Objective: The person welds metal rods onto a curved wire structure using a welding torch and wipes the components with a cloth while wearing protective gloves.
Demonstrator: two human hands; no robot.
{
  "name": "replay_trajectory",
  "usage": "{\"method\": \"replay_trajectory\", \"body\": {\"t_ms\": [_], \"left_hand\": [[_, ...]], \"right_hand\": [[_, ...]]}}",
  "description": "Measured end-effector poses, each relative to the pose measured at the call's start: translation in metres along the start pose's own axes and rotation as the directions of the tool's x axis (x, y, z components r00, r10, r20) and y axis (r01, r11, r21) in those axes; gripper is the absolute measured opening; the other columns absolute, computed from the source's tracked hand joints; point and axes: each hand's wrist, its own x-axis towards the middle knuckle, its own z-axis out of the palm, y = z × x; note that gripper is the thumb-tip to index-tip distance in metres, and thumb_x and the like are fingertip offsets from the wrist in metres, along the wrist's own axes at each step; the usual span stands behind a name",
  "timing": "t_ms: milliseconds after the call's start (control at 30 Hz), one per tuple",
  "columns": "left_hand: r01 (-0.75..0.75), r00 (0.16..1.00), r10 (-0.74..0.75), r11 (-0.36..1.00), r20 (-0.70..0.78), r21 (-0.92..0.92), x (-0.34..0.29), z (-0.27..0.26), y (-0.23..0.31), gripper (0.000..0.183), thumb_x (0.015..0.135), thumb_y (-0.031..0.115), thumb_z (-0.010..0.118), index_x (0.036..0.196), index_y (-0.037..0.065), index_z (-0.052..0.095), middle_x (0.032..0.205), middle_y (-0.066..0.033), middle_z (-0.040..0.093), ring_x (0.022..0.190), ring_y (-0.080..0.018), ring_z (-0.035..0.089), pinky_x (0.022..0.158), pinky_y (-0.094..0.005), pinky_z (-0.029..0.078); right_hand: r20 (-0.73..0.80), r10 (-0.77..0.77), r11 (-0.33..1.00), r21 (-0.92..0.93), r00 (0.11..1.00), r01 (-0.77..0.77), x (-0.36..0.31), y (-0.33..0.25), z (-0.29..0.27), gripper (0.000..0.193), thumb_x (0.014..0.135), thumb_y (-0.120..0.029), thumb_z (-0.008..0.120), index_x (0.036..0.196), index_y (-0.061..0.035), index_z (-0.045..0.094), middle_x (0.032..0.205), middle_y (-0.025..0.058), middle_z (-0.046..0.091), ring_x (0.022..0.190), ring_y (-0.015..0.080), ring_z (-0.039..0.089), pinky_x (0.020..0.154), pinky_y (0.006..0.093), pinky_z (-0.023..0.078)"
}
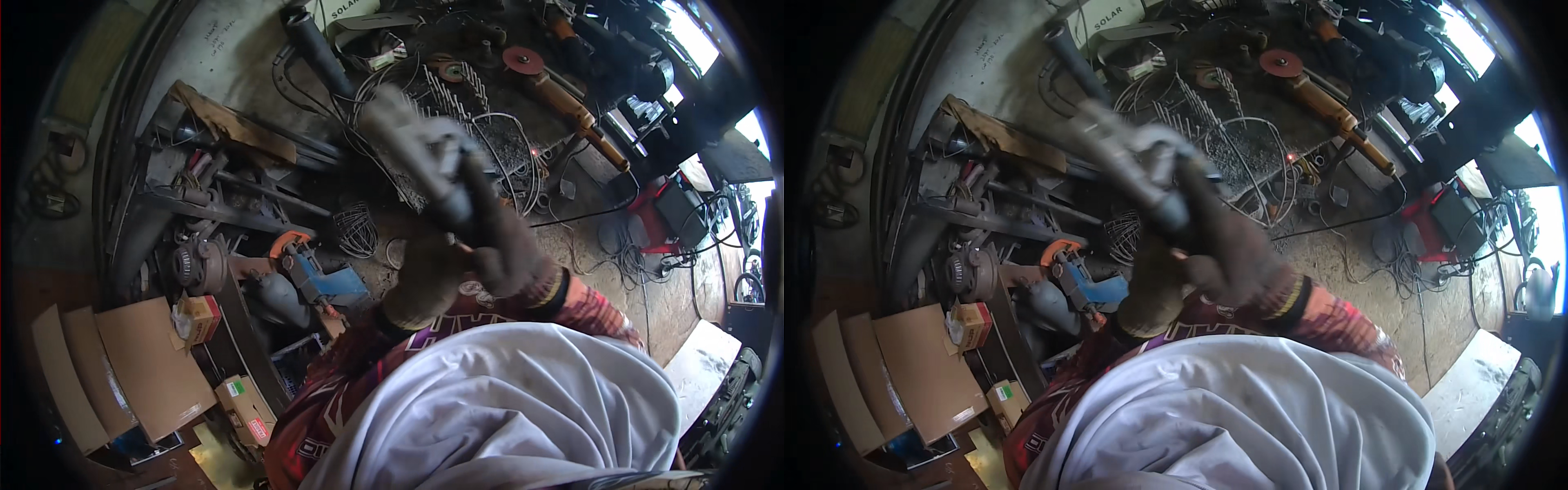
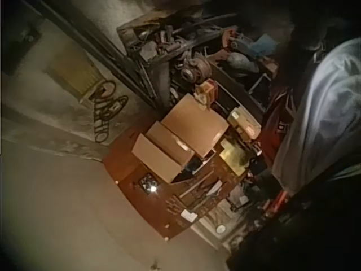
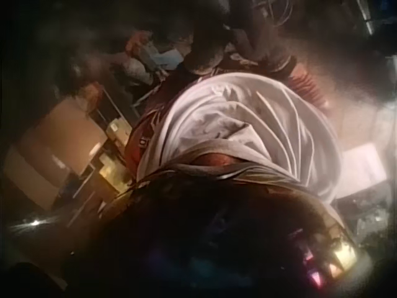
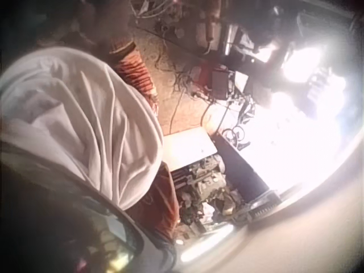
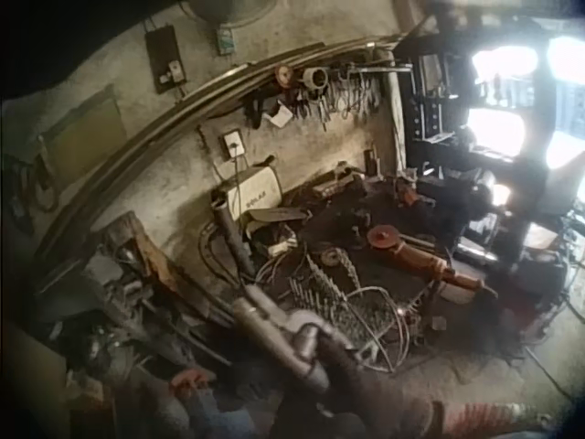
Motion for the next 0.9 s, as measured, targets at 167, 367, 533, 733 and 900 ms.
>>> {"method": "replay_trajectory", "body": {"t_ms": [167, 367, 533, 733, 900], "left_hand": [[-0.030, 0.896, -0.125, 0.940, -0.426, -0.339, -0.013, -0.087, -0.027, 0.050, 0.095, 0.034, 0.071, 0.130, 0.004, 0.052, 0.110, -0.0088, 0.061, 0.100, -0.0223, 0.063, 0.087, -0.0353, 0.053], [-0.211, 0.727, 0.086, 0.972, -0.682, -0.103, 0.052, -0.208, 0.018, 0.033, 0.095, 0.021, 0.068, 0.122, 0.007, 0.056, 0.106, -0.0062, 0.058, 0.093, -0.0198, 0.059, 0.086, -0.0354, 0.057], [-0.139, 0.767, 0.222, 0.974, -0.603, 0.181, 0.185, -0.299, 0.049, 0.036, 0.089, 0.022, 0.074, 0.119, 0.009, 0.058, 0.091, 0.0002, 0.058, 0.073, -0.0116, 0.055, 0.063, -0.0264, 0.048], [-0.114, 0.892, 0.226, 0.951, -0.392, 0.288, 0.319, -0.351, 0.016, 0.027, 0.091, 0.024, 0.073, 0.112, 0.009, 0.064, 0.087, 0.0033, 0.061, 0.073, -0.0091, 0.055, 0.064, -0.0261, 0.046], [-0.153, 0.929, 0.227, 0.955, -0.293, 0.256, 0.367, -0.372, -0.010, 0.025, 0.092, 0.023, 0.072, 0.111, 0.010, 0.065, 0.088, 0.0019, 0.061, 0.073, -0.0106, 0.057, 0.065, -0.0270, 0.046]], "right_hand": [[0.364, 0.193, 0.972, -0.199, 0.911, -0.126, 0.050, -0.042, 0.059, 0.104, 0.088, -0.072, 0.054, 0.157, -0.0028, 0.020, 0.116, 0.0303, 0.063, 0.096, 0.0434, 0.069, 0.079, 0.0499, 0.057], [0.341, 0.090, 0.995, -0.070, 0.936, -0.071, 0.031, -0.035, 0.044, 0.094, 0.091, -0.058, 0.065, 0.155, -0.0010, 0.026, 0.115, 0.0246, 0.066, 0.101, 0.0392, 0.070, 0.085, 0.0473, 0.056], [0.122, 0.329, 0.916, 0.198, 0.936, -0.348, -0.028, 0.000, 0.020, 0.078, 0.098, -0.035, 0.064, 0.156, -0.0006, 0.026, 0.115, 0.0185, 0.065, 0.097, 0.0266, 0.068, 0.091, 0.0401, 0.054], [-0.146, 0.556, 0.828, 0.185, 0.819, -0.529, -0.082, 0.026, -0.016, 0.062, 0.104, -0.027, 0.055, 0.156, -0.0037, 0.031, 0.112, 0.0127, 0.063, 0.088, 0.0179, 0.064, 0.084, 0.0313, 0.053], [-0.293, 0.659, 0.752, 0.241, 0.693, -0.613, -0.116, 0.038, -0.024, 0.060, 0.105, -0.032, 0.052, 0.154, -0.0030, 0.034, 0.110, 0.0134, 0.065, 0.088, 0.0163, 0.065, 0.081, 0.0302, 0.054]]}}
